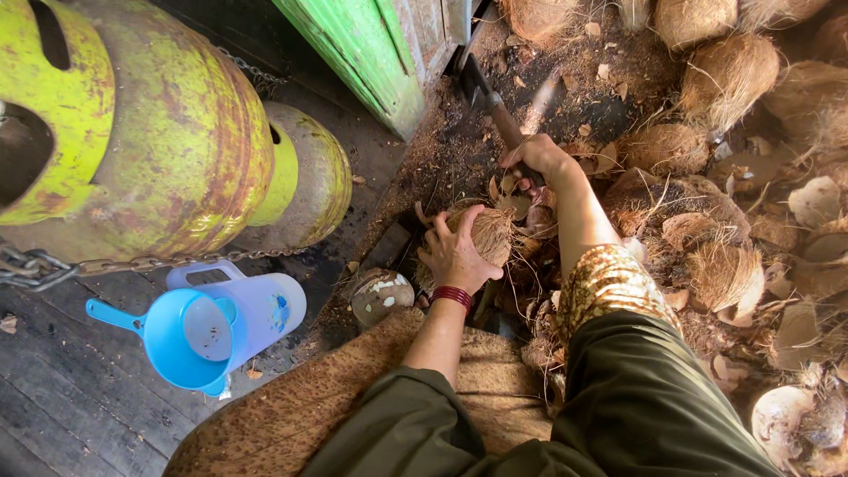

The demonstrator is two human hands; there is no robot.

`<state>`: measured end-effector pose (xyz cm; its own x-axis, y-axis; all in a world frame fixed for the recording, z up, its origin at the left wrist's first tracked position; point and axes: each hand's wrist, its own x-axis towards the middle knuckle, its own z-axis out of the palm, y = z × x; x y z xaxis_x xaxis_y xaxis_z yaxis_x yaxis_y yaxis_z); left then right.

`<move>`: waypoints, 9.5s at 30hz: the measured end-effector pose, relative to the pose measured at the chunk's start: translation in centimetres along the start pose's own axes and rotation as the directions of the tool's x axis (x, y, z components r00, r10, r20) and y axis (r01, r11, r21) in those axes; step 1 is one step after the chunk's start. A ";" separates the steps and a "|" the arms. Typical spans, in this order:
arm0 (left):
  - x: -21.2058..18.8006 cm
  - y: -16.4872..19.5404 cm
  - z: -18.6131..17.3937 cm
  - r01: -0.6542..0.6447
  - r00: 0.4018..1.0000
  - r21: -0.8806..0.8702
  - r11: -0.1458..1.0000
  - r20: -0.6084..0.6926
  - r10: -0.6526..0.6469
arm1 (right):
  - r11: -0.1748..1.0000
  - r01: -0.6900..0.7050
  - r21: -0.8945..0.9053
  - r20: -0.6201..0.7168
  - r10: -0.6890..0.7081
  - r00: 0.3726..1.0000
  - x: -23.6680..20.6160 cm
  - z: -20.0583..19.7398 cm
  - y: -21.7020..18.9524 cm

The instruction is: The person sits on a low stool and husks coconuts one at a time, holding each coconut in one hand and chopping off the fibrous husk with a machete, letting husk pieces fall onto a pile. At the end the person holds up a fully husked coconut.

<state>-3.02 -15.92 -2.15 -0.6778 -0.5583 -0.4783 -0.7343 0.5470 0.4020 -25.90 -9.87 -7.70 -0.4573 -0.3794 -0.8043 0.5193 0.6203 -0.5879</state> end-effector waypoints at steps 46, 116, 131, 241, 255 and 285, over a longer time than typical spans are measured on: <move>-3.5 0.2 1.5 0.084 0.986 -0.506 0.858 -0.085 -0.146 | 0.833 0.451 0.320 -0.178 -0.415 0.892 -36.3 -3.4 23.5; -10.9 16.9 3.3 -0.264 0.941 0.072 0.962 0.240 0.240 | 0.391 0.920 -0.040 -0.678 -0.687 0.262 -44.5 1.0 24.0; -9.7 18.3 5.8 -0.494 0.861 0.279 0.823 0.284 0.421 | 0.443 0.893 -0.082 -0.661 -0.695 0.283 -45.8 -1.5 23.7; -13.5 4.9 9.7 -0.795 0.464 0.395 0.462 -0.096 0.881 | 0.916 0.181 0.357 -0.466 0.007 0.885 -38.7 4.6 29.8; -14.8 12.4 2.6 -0.397 0.906 0.045 0.917 0.176 0.384 | 0.054 0.976 -0.211 -0.745 -0.655 -0.125 -48.8 1.0 21.3; -7.5 8.8 5.3 -0.431 0.883 -0.394 0.812 0.001 0.469 | 0.953 0.207 0.220 -0.491 -0.075 0.868 -32.0 4.2 33.7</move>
<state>-4.24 -3.62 0.81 -0.9431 -0.2355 -0.2349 -0.3189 0.4389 0.8400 9.25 20.33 -2.10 -0.7901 -0.0391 -0.6117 0.5594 0.3620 -0.7457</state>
